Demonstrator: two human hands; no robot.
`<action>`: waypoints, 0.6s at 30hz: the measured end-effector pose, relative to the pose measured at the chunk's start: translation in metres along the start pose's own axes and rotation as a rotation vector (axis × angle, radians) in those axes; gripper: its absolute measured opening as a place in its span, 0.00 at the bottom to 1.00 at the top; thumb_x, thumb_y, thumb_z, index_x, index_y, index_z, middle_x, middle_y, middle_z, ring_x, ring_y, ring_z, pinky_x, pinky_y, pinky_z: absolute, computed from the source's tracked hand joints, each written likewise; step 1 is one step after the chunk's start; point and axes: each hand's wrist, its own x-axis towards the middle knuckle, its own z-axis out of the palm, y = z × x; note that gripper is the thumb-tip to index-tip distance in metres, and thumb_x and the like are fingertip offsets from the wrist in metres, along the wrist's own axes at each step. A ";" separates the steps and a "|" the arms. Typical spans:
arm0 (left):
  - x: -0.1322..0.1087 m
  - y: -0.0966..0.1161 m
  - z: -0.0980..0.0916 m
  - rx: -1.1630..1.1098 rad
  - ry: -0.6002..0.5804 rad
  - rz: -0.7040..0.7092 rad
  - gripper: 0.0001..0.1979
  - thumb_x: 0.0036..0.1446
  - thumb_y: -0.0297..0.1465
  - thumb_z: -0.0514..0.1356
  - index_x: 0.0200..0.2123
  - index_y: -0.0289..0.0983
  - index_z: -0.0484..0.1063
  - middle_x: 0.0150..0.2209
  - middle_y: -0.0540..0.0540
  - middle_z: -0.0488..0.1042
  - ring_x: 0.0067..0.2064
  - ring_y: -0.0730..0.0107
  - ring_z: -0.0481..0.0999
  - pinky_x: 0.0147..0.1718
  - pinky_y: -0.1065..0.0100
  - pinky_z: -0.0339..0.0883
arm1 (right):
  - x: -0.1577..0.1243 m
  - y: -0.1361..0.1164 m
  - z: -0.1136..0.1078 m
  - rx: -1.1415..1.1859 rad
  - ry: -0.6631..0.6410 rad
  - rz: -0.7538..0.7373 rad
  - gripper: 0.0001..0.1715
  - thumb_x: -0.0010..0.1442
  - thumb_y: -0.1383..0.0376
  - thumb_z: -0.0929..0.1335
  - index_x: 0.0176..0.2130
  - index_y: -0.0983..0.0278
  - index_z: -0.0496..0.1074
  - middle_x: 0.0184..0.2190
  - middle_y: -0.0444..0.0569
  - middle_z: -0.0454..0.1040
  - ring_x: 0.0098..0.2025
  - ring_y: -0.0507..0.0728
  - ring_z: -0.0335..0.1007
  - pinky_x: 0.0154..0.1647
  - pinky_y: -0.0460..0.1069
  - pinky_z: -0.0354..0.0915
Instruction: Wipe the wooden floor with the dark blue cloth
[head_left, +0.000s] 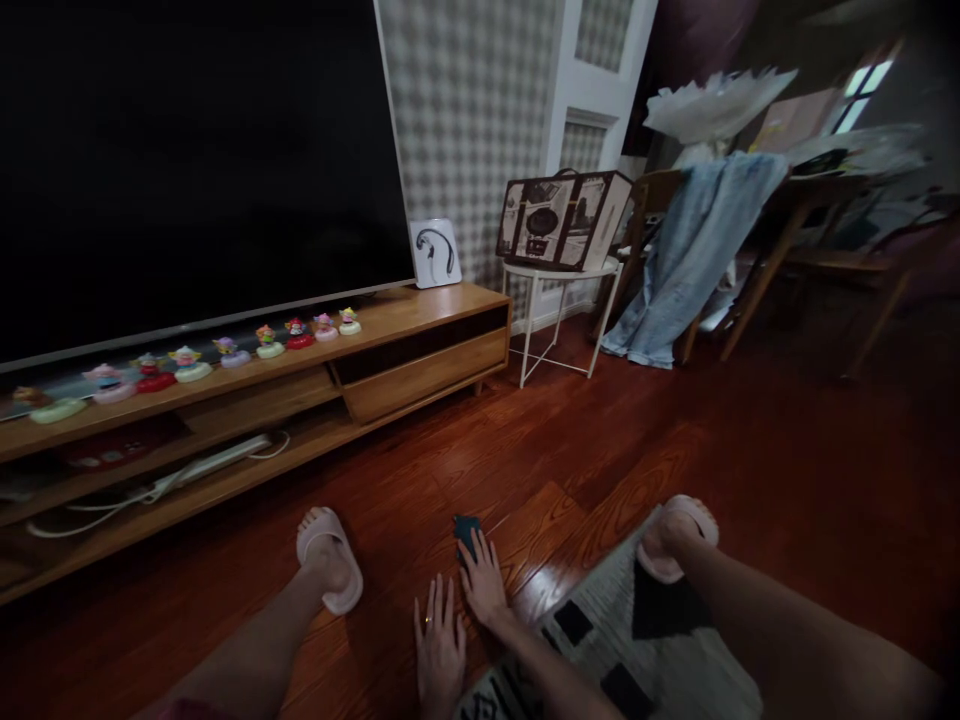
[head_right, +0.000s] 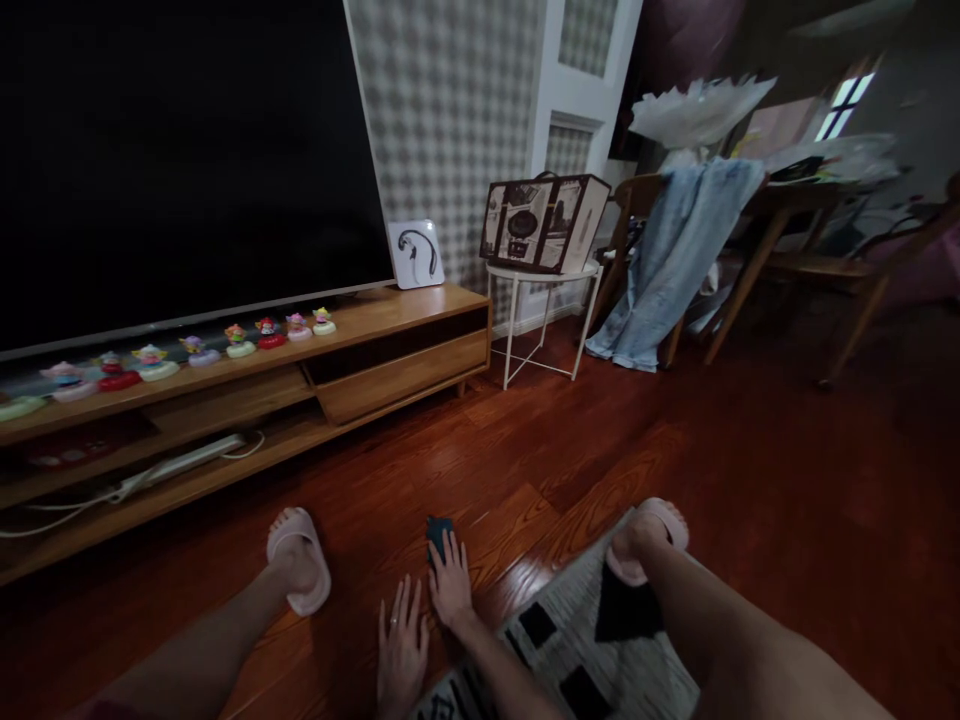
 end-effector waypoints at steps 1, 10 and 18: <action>0.000 0.000 0.001 -0.013 0.009 -0.012 0.34 0.57 0.37 0.54 0.68 0.58 0.56 0.72 0.62 0.57 0.74 0.49 0.44 0.67 0.37 0.51 | 0.003 0.008 -0.004 0.003 -0.014 -0.054 0.33 0.67 0.63 0.60 0.70 0.53 0.59 0.73 0.47 0.51 0.74 0.59 0.43 0.73 0.61 0.43; -0.002 0.003 -0.005 -0.102 0.037 -0.070 0.35 0.56 0.37 0.55 0.68 0.60 0.57 0.71 0.64 0.57 0.74 0.48 0.45 0.67 0.37 0.53 | 0.018 0.178 -0.091 -0.217 0.115 0.478 0.33 0.68 0.63 0.54 0.69 0.61 0.62 0.71 0.56 0.57 0.72 0.64 0.49 0.69 0.64 0.49; -0.001 0.005 -0.006 -0.109 0.080 -0.062 0.36 0.54 0.38 0.57 0.66 0.63 0.57 0.70 0.67 0.57 0.74 0.49 0.44 0.64 0.35 0.56 | 0.001 0.182 -0.071 -0.189 0.550 0.799 0.37 0.65 0.63 0.53 0.68 0.72 0.61 0.68 0.73 0.58 0.71 0.77 0.49 0.62 0.75 0.52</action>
